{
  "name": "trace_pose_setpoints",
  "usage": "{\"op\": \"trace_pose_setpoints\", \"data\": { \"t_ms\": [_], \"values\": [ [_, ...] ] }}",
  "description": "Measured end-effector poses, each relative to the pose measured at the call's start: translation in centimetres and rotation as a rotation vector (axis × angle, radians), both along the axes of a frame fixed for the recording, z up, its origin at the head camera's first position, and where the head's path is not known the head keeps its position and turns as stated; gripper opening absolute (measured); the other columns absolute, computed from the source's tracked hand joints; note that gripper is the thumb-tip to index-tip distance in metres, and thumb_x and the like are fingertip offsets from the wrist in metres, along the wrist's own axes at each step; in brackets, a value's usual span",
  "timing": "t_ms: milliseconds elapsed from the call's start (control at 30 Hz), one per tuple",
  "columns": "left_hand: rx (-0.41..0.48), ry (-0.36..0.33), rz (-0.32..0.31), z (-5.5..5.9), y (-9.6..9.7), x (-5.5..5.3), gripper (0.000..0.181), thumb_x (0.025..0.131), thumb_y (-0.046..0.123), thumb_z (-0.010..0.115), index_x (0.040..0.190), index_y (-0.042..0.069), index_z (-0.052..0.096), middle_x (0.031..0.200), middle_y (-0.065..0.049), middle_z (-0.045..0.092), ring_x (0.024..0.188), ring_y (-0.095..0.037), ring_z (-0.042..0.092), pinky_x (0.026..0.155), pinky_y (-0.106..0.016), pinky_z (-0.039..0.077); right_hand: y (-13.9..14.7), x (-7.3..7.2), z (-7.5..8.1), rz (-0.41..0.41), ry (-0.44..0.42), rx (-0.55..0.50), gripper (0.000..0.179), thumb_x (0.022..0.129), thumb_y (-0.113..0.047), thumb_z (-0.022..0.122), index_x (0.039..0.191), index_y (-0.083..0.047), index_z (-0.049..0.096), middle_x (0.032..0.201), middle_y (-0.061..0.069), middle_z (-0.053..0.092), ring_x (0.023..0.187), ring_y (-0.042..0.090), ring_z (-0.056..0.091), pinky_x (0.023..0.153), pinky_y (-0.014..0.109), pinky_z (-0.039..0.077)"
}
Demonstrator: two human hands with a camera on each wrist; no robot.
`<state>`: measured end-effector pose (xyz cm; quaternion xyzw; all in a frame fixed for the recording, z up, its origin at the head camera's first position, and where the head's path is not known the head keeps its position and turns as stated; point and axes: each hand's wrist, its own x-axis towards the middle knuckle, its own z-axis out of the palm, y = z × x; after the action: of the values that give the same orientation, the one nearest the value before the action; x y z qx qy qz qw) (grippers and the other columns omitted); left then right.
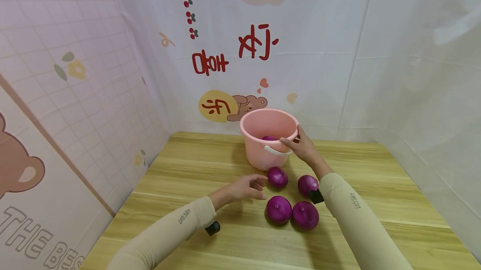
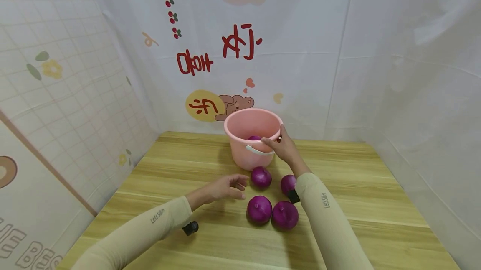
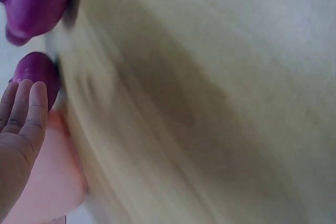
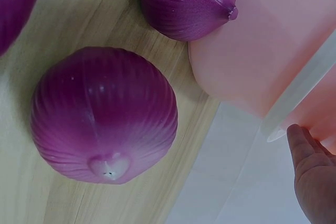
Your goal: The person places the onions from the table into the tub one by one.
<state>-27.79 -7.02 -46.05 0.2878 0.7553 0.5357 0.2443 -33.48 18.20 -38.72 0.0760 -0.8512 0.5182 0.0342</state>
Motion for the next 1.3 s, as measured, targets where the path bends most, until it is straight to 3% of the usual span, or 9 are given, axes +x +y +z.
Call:
{"op": "trace_pose_setpoints", "data": {
  "t_ms": [167, 400, 767, 1300],
  "values": [
    [-0.013, -0.046, -0.013, -0.9, 0.6, 0.6, 0.062, 0.077, 0.012, 0.072, 0.131, 0.003, 0.044, 0.120, -0.020, 0.049, 0.110, -0.036, 0.048, 0.073, -0.033, 0.050, 0.0, -0.1, -0.1, -0.006, 0.004, 0.001, 0.095, 0.082, -0.044, 0.063, 0.146, -0.012, 0.001, 0.143, 0.021, 0.024, 0.126, 0.034, 0.034, 0.094, 0.047, 0.037],
    [-0.026, -0.055, -0.018, -1.7, 1.3, 1.2, 0.065, 0.075, 0.012, 0.074, 0.132, 0.003, 0.043, 0.121, -0.021, 0.048, 0.108, -0.033, 0.050, 0.080, -0.027, 0.047, 0.1, -0.1, -0.2, -0.006, 0.006, 0.006, 0.093, 0.084, -0.039, 0.063, 0.146, -0.011, -0.001, 0.143, 0.023, 0.024, 0.126, 0.035, 0.034, 0.095, 0.048, 0.036],
    [-0.065, -0.068, -0.029, -2.3, 1.8, 1.9, 0.069, 0.074, 0.015, 0.076, 0.134, 0.007, 0.042, 0.115, -0.006, 0.052, 0.104, -0.021, 0.054, 0.081, -0.028, 0.047, 0.1, 0.0, -0.1, 0.002, 0.016, 0.000, 0.093, 0.083, -0.041, 0.062, 0.146, -0.012, 0.001, 0.144, 0.020, 0.023, 0.126, 0.035, 0.033, 0.095, 0.047, 0.036],
    [-0.091, -0.016, -0.039, -2.6, 2.6, 2.1, 0.065, 0.073, 0.015, 0.076, 0.130, 0.006, 0.046, 0.109, -0.001, 0.055, 0.098, -0.016, 0.056, 0.078, -0.024, 0.047, 0.1, 0.0, -0.1, 0.014, 0.009, -0.001, 0.102, 0.077, -0.054, 0.062, 0.146, -0.014, 0.000, 0.145, 0.017, 0.021, 0.127, 0.032, 0.033, 0.095, 0.047, 0.037]
  ]
}}
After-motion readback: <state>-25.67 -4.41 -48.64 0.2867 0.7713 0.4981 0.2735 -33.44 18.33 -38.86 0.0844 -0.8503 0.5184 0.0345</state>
